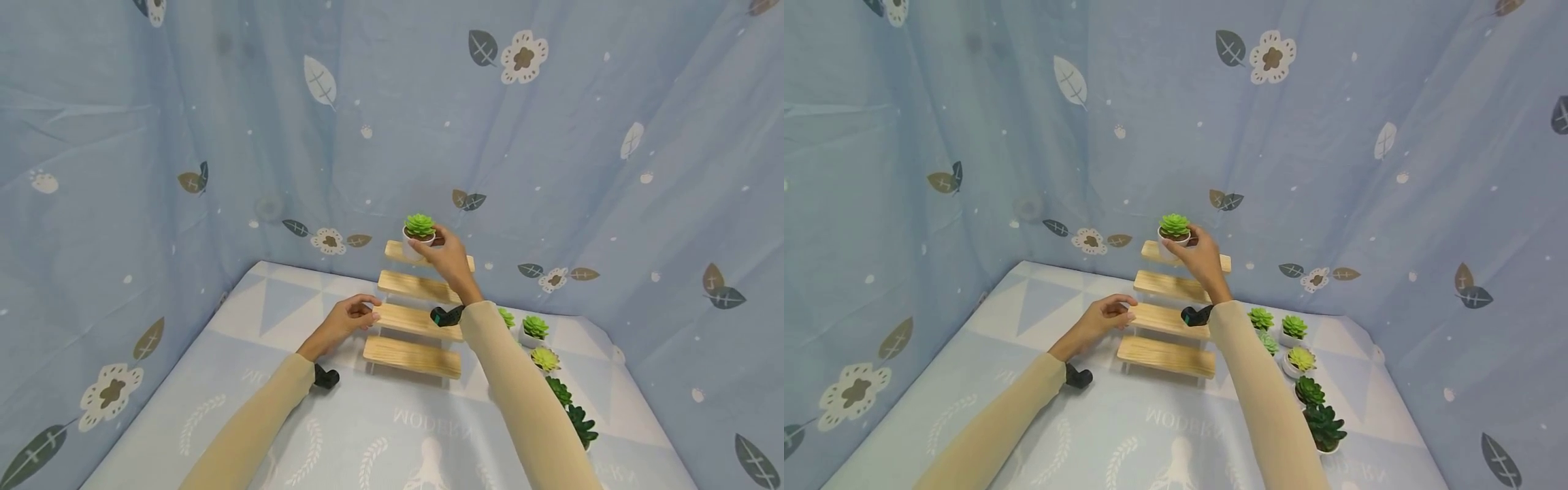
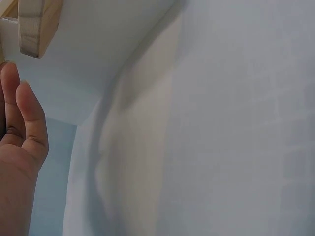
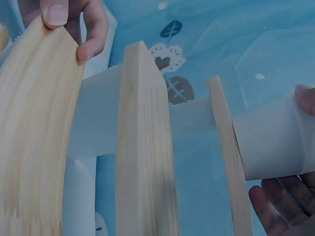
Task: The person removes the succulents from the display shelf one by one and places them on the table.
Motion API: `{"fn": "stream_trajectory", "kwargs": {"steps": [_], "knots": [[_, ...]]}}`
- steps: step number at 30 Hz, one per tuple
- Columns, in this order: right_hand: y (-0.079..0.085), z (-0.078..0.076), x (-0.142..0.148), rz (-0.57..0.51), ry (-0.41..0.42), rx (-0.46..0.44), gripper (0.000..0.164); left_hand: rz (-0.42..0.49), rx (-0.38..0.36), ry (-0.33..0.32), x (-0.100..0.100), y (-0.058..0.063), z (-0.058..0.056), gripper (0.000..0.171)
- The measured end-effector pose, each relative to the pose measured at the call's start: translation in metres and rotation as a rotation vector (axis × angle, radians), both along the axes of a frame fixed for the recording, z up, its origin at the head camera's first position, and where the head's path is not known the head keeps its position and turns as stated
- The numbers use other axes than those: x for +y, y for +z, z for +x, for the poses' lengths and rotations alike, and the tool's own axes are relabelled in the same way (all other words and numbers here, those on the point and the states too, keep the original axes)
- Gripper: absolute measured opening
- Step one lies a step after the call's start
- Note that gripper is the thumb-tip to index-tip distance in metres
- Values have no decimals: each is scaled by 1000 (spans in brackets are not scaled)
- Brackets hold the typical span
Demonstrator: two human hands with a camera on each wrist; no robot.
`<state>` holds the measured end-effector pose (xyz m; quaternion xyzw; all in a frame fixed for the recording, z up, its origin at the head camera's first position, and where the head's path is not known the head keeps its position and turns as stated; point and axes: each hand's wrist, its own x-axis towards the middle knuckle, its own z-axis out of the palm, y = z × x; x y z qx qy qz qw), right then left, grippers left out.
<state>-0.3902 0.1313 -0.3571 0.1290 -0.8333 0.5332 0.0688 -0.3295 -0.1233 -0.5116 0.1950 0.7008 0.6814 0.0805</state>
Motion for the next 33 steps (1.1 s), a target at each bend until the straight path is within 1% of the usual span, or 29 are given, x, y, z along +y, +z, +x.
{"fn": "stream_trajectory", "kwargs": {"steps": [4, 12, 19, 21, 26, 33], "knots": [[0, 2, 1, -10, -22, 23, 80, 7, 5, -3, 1, -2, 0, 40], [3, 7, 10, -47, -28, 29, 86, 1, 8, 4, 1, -4, -1, 40], [11, 16, 16, 27, -65, 62, 86, 12, 8, -3, -1, -5, -4, 41], [14, 19, 17, 34, -63, 62, 86, 13, 8, -2, 0, -4, -4, 41], [18, 30, 22, 33, -50, 63, 85, 12, 11, 10, 0, -3, -4, 42], [17, 49, 34, 56, -10, 90, 78, 9, 10, 5, 0, -1, -1, 41]]}}
